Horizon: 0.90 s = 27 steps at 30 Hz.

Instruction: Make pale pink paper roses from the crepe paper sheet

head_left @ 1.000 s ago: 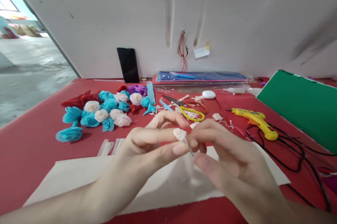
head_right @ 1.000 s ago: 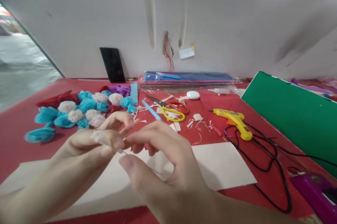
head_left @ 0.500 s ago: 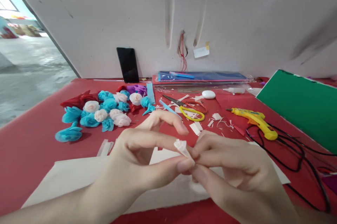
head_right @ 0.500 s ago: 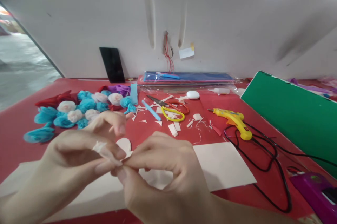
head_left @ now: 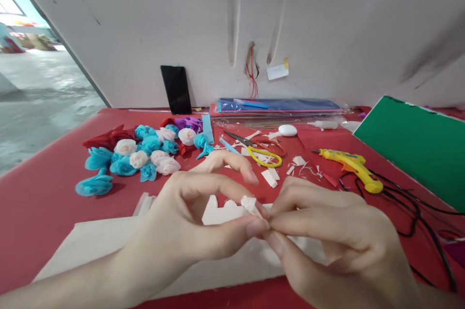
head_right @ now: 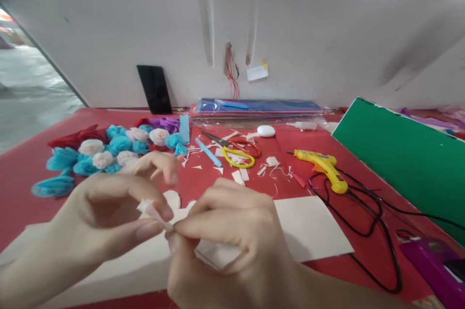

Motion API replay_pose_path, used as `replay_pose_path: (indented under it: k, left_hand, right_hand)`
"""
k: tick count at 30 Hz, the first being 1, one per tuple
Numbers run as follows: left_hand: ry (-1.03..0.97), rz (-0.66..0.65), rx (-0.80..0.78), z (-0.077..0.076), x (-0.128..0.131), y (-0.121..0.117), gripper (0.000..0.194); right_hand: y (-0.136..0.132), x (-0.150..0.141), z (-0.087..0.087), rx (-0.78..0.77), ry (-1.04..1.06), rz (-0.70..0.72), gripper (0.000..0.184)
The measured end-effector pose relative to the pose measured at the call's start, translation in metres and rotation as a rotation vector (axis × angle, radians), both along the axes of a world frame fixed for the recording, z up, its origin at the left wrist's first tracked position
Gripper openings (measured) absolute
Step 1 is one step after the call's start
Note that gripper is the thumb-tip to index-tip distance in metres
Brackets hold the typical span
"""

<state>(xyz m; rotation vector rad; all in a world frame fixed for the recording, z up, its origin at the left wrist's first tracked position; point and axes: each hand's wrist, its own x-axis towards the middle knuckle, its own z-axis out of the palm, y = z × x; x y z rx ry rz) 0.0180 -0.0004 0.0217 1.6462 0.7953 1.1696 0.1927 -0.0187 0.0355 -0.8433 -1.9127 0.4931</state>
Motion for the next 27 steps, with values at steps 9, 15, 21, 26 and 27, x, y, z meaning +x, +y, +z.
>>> replay_pose_path:
  k: [9,15,21,26,27]
  left_hand:
    - [0.199,0.08,0.069,0.004,0.006,0.005,0.012]
    - [0.268,0.092,0.065,0.003,0.002,0.01,0.008]
    - [0.281,0.079,0.13,0.006,-0.004,0.013,0.009]
    - [0.28,0.066,0.23,0.007,-0.005,0.01,0.011]
    - [0.289,0.064,0.249,0.007,-0.005,0.01,0.011]
  right_hand:
    - [0.001,0.012,-0.002,0.393,-0.45,-0.098,0.026]
    - [0.007,0.014,-0.01,0.51,-0.573,-0.096,0.033]
    - [0.018,0.014,0.004,-0.015,-0.277,0.051,0.016]
    - [0.026,0.014,0.013,-0.541,-0.088,0.203,0.017]
    - [0.027,0.014,0.013,-0.585,-0.058,0.229,0.017]
